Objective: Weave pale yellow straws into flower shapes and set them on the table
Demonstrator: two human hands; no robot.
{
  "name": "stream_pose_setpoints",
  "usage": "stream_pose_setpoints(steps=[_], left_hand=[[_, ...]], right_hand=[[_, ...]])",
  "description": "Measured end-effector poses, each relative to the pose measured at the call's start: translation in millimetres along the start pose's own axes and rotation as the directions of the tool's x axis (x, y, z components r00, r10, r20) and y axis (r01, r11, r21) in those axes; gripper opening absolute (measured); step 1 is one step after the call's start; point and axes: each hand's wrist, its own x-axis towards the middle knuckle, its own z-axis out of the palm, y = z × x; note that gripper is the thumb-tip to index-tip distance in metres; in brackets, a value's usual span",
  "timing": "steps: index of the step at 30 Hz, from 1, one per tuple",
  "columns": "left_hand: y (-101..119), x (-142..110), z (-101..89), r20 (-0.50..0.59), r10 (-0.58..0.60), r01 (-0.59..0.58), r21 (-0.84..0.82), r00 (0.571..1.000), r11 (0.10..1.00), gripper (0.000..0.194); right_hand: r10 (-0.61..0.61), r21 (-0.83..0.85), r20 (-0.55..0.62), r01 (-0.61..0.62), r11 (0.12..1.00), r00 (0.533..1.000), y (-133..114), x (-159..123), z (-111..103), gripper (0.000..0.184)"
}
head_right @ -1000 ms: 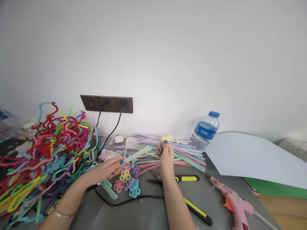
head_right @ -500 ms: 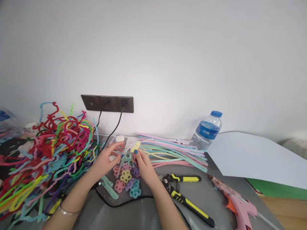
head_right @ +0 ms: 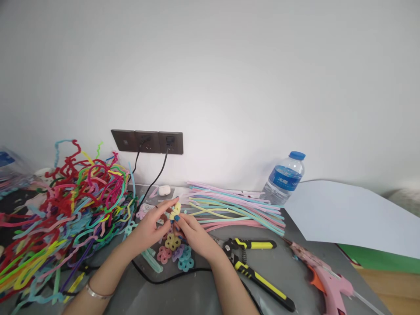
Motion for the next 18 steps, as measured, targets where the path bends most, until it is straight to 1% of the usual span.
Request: stream_pose_setpoints(steps=[3,6,10,14,16,18], left_hand=[[3.3,-0.8,0.7,0.026,0.007,-0.007,0.028,1.0,1.0,0.053],[4.7,-1.5,2.2,0.046,-0.023,0.022,0.003,0.999,1.0,0.051],[4.2,-0.7,5.0,0.031,-0.043,0.046,-0.121,0.999,0.992,0.045],[1.7,1.0,8.1,-0.005,-0.025,0.023,-0.248,1.0,0.968,0.039],[0.1,1.3,9.7,-0.003,-0.019,0.017,-0.295,1.0,0.955,0.038],[-0.6,1.2,11.6,0.015,-0.034,0.037,-0.353,0.999,0.935,0.036]], right_hand=[[0.019,0.006,0.044,-0.019,1.0,0.999,-0.4,-0.9,-0.6,0.039],[0.026,0.031,0.068,-0.028,0.999,0.997,-1.0,-1.9,-0.6,0.038],[0.053,0.108,0.062,-0.059,0.992,0.997,-1.8,-2.0,0.9,0.039],[0.106,0.159,0.035,-0.111,0.981,0.994,-1.6,-1.2,1.1,0.044],[0.129,0.173,0.04,-0.134,0.976,0.991,0.2,-0.8,0.2,0.046],[0.136,0.193,0.054,-0.144,0.971,0.989,3.3,-0.4,-0.9,0.046]])
